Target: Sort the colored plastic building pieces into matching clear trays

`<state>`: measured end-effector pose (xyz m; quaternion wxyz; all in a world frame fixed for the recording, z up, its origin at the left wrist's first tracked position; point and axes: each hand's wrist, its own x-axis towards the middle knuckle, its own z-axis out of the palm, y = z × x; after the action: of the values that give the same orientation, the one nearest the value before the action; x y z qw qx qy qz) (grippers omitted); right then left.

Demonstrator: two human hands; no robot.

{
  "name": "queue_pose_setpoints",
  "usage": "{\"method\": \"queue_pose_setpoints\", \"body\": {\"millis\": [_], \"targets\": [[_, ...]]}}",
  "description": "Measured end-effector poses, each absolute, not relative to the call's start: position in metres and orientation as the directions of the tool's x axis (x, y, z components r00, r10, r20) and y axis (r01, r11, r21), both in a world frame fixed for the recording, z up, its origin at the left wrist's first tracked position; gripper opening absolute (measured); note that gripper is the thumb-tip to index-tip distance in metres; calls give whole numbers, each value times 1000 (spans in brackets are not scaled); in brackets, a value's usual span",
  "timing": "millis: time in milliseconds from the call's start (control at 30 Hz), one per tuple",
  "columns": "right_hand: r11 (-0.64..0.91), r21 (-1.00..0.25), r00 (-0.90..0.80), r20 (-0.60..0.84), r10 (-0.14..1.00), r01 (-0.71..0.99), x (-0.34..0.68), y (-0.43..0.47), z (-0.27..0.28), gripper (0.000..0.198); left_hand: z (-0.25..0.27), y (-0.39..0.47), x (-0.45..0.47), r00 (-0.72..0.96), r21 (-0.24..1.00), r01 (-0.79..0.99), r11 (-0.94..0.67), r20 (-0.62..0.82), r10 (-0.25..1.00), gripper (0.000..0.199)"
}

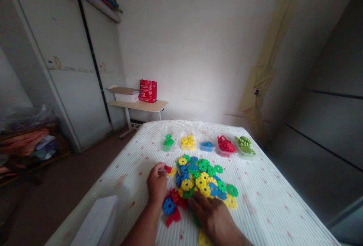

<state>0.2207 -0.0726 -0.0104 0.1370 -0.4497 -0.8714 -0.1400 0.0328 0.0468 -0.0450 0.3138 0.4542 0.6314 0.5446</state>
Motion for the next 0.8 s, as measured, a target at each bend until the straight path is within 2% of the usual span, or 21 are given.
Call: {"method": "queue_pose_setpoints", "body": {"millis": [200,467,533,633,700,800], "targets": [[323,-56,-296,275,915,945,253,-61,-3,23,-44,46,34,-382,990,140,16,39,923,27],[151,-222,-69,336,939,963,274,-65,-3,26,-53,49,32,-386,966,258,-34,135,913,27],[168,-313,-64,317,946,935,271,-68,1,25,-54,50,32,-385,959,281,-35,146,911,26],[268,-429,-198,201,959,863,259,-75,7,21,-54,50,31,-386,954,298,-37,156,909,26],[308,-409,-284,121,951,859,251,-78,7,21,-54,50,32,-386,954,297,-43,161,908,26],[255,-286,-233,109,966,924,248,-77,1,22,-54,50,32,-417,950,309,-36,170,893,26]]}}
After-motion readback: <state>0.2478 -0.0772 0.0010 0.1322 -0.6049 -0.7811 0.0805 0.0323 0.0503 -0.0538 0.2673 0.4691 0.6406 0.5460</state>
